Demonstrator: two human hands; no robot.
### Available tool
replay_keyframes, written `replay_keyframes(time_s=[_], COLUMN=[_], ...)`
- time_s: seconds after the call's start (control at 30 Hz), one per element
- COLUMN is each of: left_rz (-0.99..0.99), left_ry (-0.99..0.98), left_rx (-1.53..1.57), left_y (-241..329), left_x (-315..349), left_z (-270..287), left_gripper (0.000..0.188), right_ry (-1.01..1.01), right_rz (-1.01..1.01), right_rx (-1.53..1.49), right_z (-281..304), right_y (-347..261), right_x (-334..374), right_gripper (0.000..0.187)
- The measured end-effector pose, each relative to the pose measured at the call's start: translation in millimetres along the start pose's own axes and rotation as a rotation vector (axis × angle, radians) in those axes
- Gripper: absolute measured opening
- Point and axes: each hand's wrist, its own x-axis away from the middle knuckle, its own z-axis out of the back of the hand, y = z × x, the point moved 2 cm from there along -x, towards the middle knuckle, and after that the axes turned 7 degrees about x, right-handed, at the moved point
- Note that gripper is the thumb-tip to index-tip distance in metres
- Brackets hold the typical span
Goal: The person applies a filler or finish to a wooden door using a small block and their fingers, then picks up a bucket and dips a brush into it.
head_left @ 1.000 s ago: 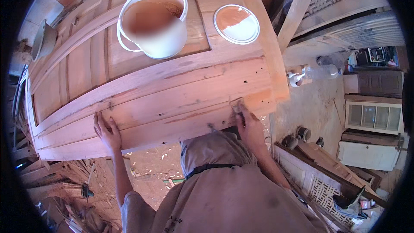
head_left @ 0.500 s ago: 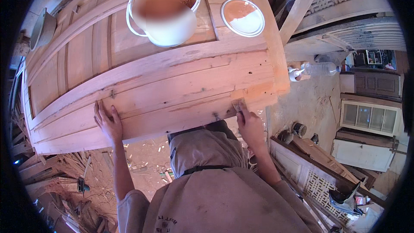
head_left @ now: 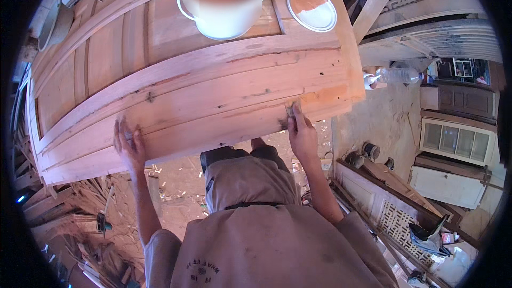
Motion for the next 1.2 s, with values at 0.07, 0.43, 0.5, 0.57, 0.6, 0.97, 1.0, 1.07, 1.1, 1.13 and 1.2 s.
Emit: replay_keyframes(time_s=[0.07,0.43,0.5,0.57,0.6,0.97,1.0,1.07,1.1,1.13,1.2], left_rz=[-0.007,0.029,0.031,0.026,0.027,0.022,0.028,0.041,0.040,0.037,0.030], left_ry=[0.024,0.045,0.049,0.054,0.054,0.065,0.056,0.067,0.070,0.068,0.068], left_rx=[-0.106,-0.092,-0.087,-0.068,-0.067,-0.077,-0.087,-0.105,-0.103,-0.099,-0.084], left_y=[-21,-35,-33,-31,-31,-30,-30,-32,-31,-31,-29], left_x=[11,18,18,15,15,14,17,20,18,17,15], left_z=[14,10,12,11,12,11,12,14,15,13,12], left_gripper=[0.051,0.047,0.046,0.046,0.046,0.046,0.046,0.046,0.046,0.046,0.045], right_ry=[-0.094,-0.162,-0.122,-0.013,0.038,-0.064,-0.132,-0.266,-0.335,-0.378,-0.465], right_rz=[-0.020,-0.087,-0.010,0.003,0.013,-0.038,-0.062,0.057,0.109,0.168,0.286], right_rx=[-0.012,0.025,-0.034,-0.016,-0.015,0.041,0.047,0.022,0.011,0.074,0.195], right_z=[6,7,9,-5,-12,-27,-21,-7,3,13,27], right_y=[2,-31,-34,-40,-43,-50,-53,-50,-49,-52,-55], right_x=[14,16,13,10,10,24,30,30,29,18,-16], right_gripper=[0.045,0.041,0.042,0.042,0.042,0.048,0.048,0.048,0.047,0.048,0.049])
